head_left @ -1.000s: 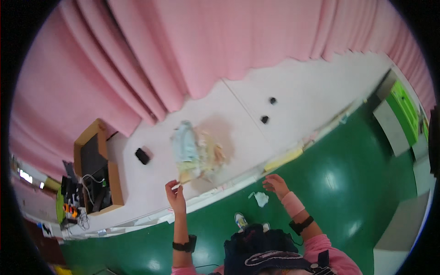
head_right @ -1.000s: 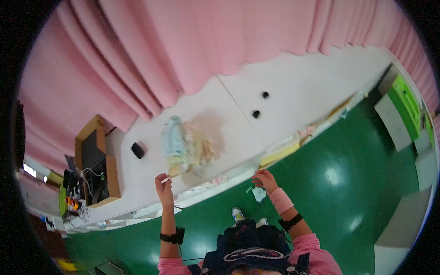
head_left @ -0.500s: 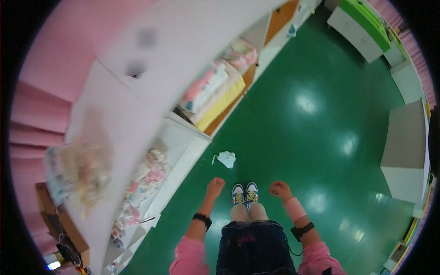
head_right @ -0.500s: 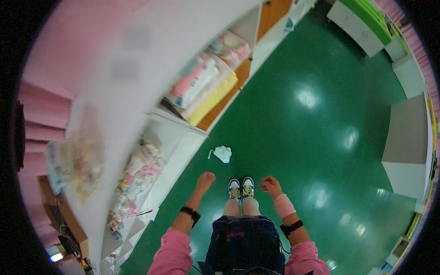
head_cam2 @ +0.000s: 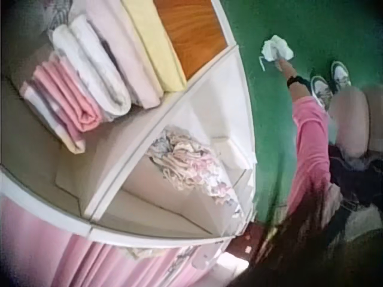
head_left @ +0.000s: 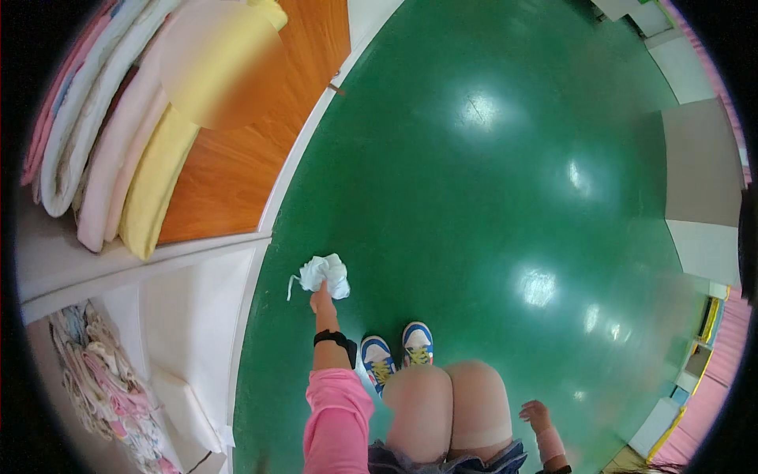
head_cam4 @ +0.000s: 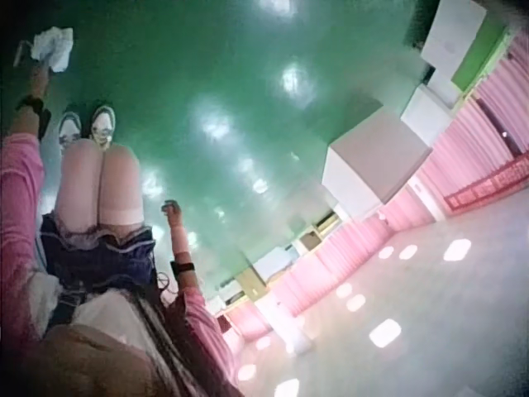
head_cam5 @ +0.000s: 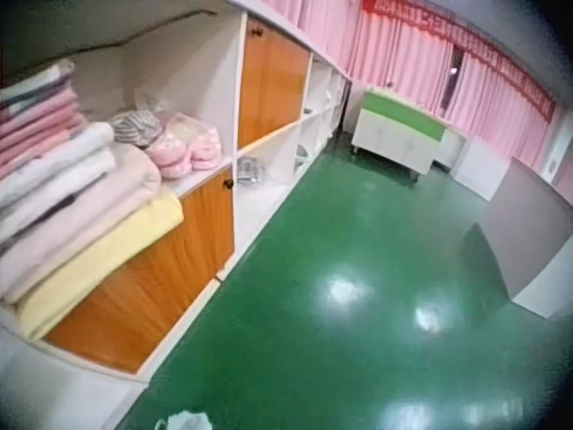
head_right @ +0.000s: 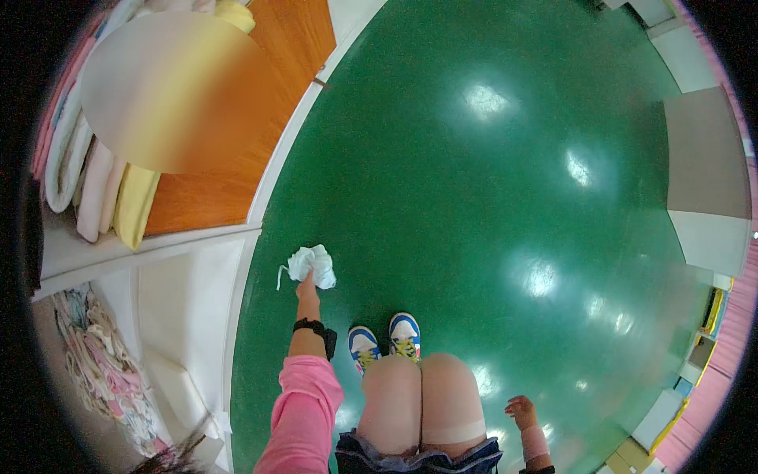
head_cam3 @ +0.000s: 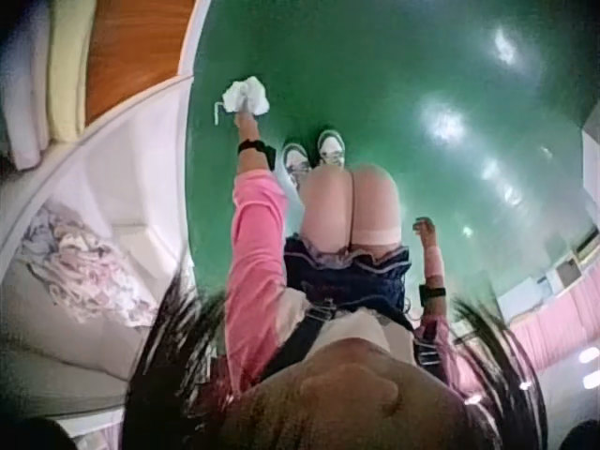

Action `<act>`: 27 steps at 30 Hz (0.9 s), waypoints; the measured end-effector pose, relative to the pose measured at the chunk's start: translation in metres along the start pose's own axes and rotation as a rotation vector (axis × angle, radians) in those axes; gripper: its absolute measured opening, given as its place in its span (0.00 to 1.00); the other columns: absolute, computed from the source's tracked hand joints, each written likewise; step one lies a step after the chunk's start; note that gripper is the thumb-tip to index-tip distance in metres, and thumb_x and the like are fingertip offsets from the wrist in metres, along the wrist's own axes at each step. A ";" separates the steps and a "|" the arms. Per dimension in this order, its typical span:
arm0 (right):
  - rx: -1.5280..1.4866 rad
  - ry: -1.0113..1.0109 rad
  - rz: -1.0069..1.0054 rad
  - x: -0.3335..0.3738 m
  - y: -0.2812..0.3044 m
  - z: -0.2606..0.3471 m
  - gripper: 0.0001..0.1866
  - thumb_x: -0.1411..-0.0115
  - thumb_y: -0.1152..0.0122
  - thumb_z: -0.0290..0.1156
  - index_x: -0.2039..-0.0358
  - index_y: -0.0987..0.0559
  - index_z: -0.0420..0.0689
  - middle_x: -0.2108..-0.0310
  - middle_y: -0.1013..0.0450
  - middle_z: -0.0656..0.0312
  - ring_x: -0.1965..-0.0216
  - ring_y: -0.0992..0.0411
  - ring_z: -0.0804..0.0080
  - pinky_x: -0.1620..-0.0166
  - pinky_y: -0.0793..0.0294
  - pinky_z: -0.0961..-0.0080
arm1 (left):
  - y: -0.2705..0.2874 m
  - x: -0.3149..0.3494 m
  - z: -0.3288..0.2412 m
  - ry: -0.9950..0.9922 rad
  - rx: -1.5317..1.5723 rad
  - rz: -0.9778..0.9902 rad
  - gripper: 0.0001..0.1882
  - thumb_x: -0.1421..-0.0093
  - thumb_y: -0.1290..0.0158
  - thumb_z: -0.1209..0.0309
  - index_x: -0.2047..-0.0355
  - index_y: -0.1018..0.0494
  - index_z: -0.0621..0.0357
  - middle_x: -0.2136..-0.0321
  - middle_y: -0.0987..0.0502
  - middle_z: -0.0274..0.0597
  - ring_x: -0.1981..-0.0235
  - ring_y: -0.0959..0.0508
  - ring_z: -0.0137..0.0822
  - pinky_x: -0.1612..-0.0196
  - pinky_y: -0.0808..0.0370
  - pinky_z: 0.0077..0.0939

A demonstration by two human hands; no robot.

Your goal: Sorting and organizing different pieces of clothing on shelves.

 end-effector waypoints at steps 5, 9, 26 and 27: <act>0.131 -0.044 0.163 0.052 -0.024 0.025 0.10 0.48 0.58 0.29 0.69 0.28 0.40 0.77 0.27 0.58 0.75 0.28 0.72 0.74 0.29 0.79 | 0.055 0.087 -0.103 -0.645 -0.558 -0.156 0.17 0.51 0.50 0.58 0.78 0.29 0.62 0.78 0.28 0.50 0.75 0.28 0.44 0.71 0.34 0.36; 0.188 -0.060 0.217 0.112 0.010 0.049 0.10 0.49 0.54 0.29 0.69 0.27 0.40 0.75 0.27 0.56 0.73 0.28 0.72 0.70 0.29 0.76 | 0.091 0.251 -0.165 -0.729 -0.510 0.009 0.17 0.52 0.49 0.58 0.79 0.37 0.60 0.84 0.33 0.47 0.81 0.31 0.42 0.74 0.35 0.35; 0.275 1.401 1.013 0.721 -0.269 0.682 0.20 0.52 0.43 0.26 0.57 0.35 0.41 0.61 0.36 0.59 0.56 0.39 0.72 0.54 0.39 0.77 | 0.420 0.730 -0.574 -0.888 0.187 0.532 0.10 0.45 0.51 0.68 0.76 0.39 0.58 0.81 0.36 0.31 0.79 0.35 0.20 0.75 0.33 0.16; 0.289 1.411 1.031 0.740 -0.285 0.690 0.20 0.52 0.43 0.26 0.57 0.35 0.41 0.61 0.36 0.59 0.56 0.39 0.72 0.54 0.39 0.77 | 0.441 0.737 -0.583 -0.894 0.202 0.513 0.10 0.45 0.51 0.68 0.76 0.39 0.58 0.81 0.36 0.31 0.79 0.35 0.20 0.75 0.33 0.16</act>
Point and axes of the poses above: each hand's wrist, its own x-axis away from the middle knuckle, its own y-axis out of the back of the hand, z = x × y, the point moved 10 cm from there along -x, towards the middle knuckle
